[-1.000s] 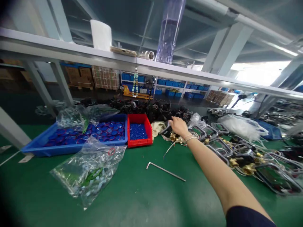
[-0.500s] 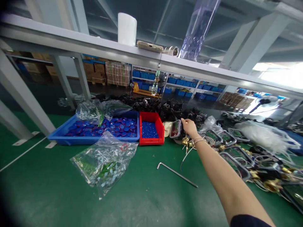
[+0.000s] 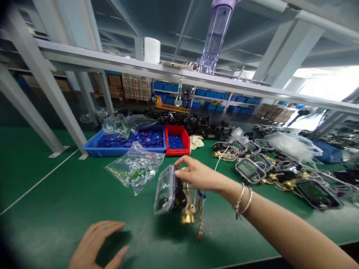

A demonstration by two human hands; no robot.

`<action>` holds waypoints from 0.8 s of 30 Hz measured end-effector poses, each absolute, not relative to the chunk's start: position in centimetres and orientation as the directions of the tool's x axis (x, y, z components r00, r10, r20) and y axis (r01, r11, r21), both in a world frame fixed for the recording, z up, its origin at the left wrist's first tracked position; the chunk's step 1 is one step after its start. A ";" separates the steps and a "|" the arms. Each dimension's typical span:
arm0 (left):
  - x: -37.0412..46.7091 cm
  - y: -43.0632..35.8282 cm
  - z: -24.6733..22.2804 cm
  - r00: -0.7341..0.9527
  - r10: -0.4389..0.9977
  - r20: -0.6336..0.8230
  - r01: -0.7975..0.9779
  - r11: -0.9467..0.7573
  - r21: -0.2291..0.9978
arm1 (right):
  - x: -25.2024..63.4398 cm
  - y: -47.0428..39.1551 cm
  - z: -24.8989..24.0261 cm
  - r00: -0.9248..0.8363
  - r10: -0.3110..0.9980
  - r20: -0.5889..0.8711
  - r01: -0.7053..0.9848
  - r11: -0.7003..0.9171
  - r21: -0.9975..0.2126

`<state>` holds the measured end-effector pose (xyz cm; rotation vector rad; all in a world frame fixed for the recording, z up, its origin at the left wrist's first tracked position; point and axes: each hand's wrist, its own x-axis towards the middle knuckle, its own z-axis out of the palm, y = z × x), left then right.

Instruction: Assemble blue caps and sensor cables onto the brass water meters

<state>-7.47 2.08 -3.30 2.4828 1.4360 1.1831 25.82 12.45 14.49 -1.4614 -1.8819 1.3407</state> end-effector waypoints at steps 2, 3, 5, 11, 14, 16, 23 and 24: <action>-5.5 1.2 -1.6 0.334 0.768 0.547 0.659 -0.605 0.446 | 22.7 10.2 11.4 -0.488 0.821 -0.297 0.484 -0.028 -0.875; -4.8 1.0 -0.9 0.359 0.769 0.529 0.624 -0.619 0.476 | 21.2 9.4 9.7 -0.530 0.793 -0.302 0.487 -0.007 -0.873; -3.8 0.8 -0.3 0.407 0.781 0.474 0.594 -0.620 0.512 | 18.4 8.4 6.9 -0.581 0.766 -0.275 0.490 0.061 -0.869; -5.0 2.4 -0.2 0.496 0.830 0.255 0.620 -0.544 0.565 | 16.8 9.9 5.5 -0.621 0.780 -0.072 0.543 0.362 -0.758; -5.4 2.9 -0.3 0.500 0.823 0.268 0.611 -0.555 0.565 | 21.3 12.7 6.4 -0.489 0.870 -0.060 0.728 0.369 -0.578; -5.3 2.9 -0.5 0.497 0.819 0.287 0.606 -0.564 0.562 | 25.1 14.2 5.9 -0.277 0.959 -0.064 0.851 0.214 -0.480; -4.9 3.4 -2.4 0.479 0.797 0.368 0.605 -0.603 0.519 | 33.2 14.4 0.1 0.238 0.970 -0.058 0.962 -0.243 -0.120; -5.0 3.5 -2.5 0.479 0.798 0.366 0.611 -0.603 0.514 | 33.6 14.2 -0.5 0.252 0.966 -0.062 0.962 -0.257 -0.094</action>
